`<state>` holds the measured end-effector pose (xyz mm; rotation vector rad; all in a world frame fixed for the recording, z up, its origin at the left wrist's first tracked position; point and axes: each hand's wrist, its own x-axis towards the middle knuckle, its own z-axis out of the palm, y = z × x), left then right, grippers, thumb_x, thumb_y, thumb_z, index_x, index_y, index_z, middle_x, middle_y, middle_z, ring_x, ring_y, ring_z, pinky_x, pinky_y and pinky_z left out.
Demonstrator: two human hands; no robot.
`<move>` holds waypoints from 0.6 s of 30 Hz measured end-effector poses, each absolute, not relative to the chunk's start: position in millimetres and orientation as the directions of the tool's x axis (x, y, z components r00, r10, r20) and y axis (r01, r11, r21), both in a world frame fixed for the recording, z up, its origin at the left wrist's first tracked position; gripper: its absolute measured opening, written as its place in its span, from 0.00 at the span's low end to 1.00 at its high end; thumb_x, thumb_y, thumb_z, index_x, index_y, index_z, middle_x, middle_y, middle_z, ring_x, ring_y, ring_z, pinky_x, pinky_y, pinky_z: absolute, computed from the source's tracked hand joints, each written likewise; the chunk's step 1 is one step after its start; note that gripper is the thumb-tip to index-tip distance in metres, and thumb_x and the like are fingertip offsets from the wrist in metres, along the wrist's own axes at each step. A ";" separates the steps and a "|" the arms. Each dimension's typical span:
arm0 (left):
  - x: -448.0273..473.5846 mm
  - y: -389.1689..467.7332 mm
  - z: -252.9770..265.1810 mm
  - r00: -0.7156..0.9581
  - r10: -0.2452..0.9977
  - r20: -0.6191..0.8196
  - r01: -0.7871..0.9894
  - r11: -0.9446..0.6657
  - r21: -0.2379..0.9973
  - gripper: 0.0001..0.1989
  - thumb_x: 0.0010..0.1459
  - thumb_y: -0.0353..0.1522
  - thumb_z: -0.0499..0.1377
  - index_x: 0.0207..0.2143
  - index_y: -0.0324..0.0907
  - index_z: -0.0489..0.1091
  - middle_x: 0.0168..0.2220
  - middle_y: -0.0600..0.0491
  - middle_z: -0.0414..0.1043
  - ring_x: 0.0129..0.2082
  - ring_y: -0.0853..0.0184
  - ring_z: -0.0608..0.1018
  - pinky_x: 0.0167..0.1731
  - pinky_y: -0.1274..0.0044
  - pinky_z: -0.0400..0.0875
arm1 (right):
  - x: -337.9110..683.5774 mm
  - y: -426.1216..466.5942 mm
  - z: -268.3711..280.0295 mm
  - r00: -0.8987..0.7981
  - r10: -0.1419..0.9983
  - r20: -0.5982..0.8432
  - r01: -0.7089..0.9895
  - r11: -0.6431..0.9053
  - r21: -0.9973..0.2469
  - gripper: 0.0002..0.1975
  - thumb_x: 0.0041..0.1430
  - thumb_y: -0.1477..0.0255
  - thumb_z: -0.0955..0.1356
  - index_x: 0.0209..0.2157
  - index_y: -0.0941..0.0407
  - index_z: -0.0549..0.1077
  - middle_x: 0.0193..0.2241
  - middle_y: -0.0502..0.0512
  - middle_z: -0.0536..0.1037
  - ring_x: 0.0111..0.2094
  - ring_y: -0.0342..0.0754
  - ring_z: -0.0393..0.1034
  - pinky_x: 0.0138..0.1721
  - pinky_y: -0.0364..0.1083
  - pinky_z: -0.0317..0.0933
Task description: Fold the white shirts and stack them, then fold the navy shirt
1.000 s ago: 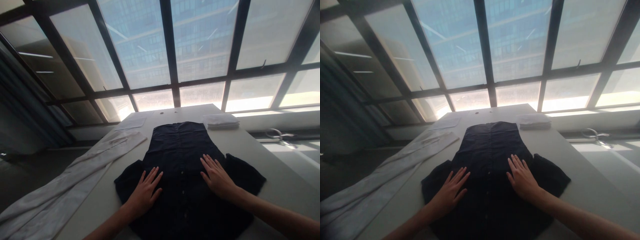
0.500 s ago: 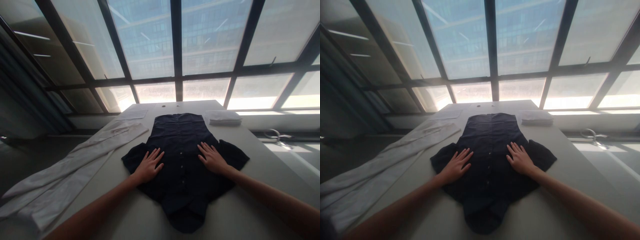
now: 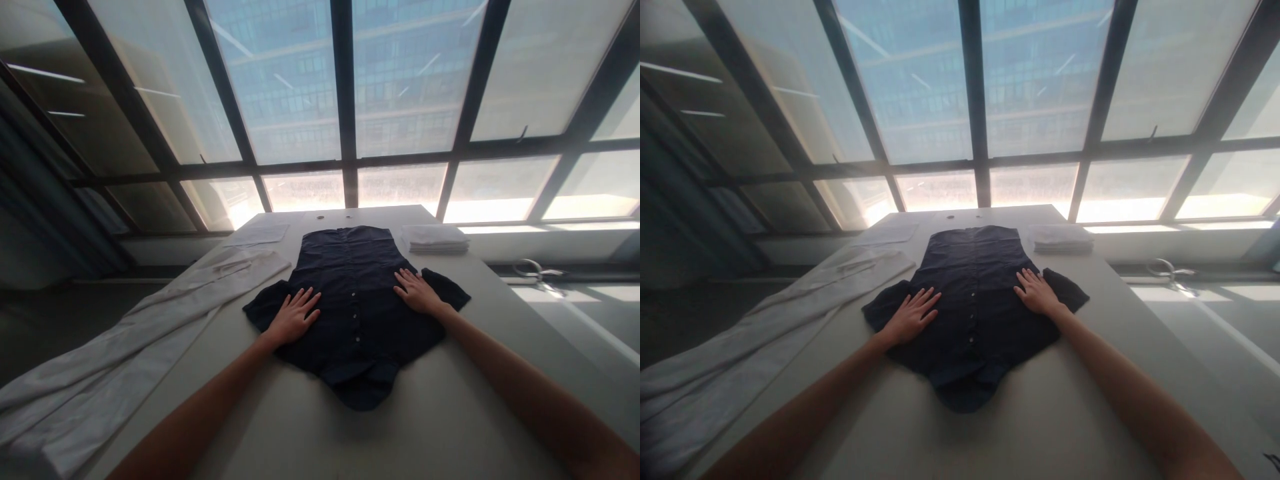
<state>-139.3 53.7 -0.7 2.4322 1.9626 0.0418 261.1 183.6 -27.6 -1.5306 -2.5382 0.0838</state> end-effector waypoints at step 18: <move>-151.4 56.6 1.6 0.309 0.940 0.146 0.939 -0.326 0.110 0.28 0.72 0.46 0.43 0.69 0.48 0.56 0.71 0.49 0.48 0.72 0.54 0.48 0.66 0.50 0.42 | 348.6 225.1 -1.3 0.093 0.942 0.323 0.768 0.139 -0.626 0.22 0.61 0.69 0.66 0.53 0.63 0.76 0.52 0.68 0.78 0.55 0.59 0.71 0.57 0.54 0.61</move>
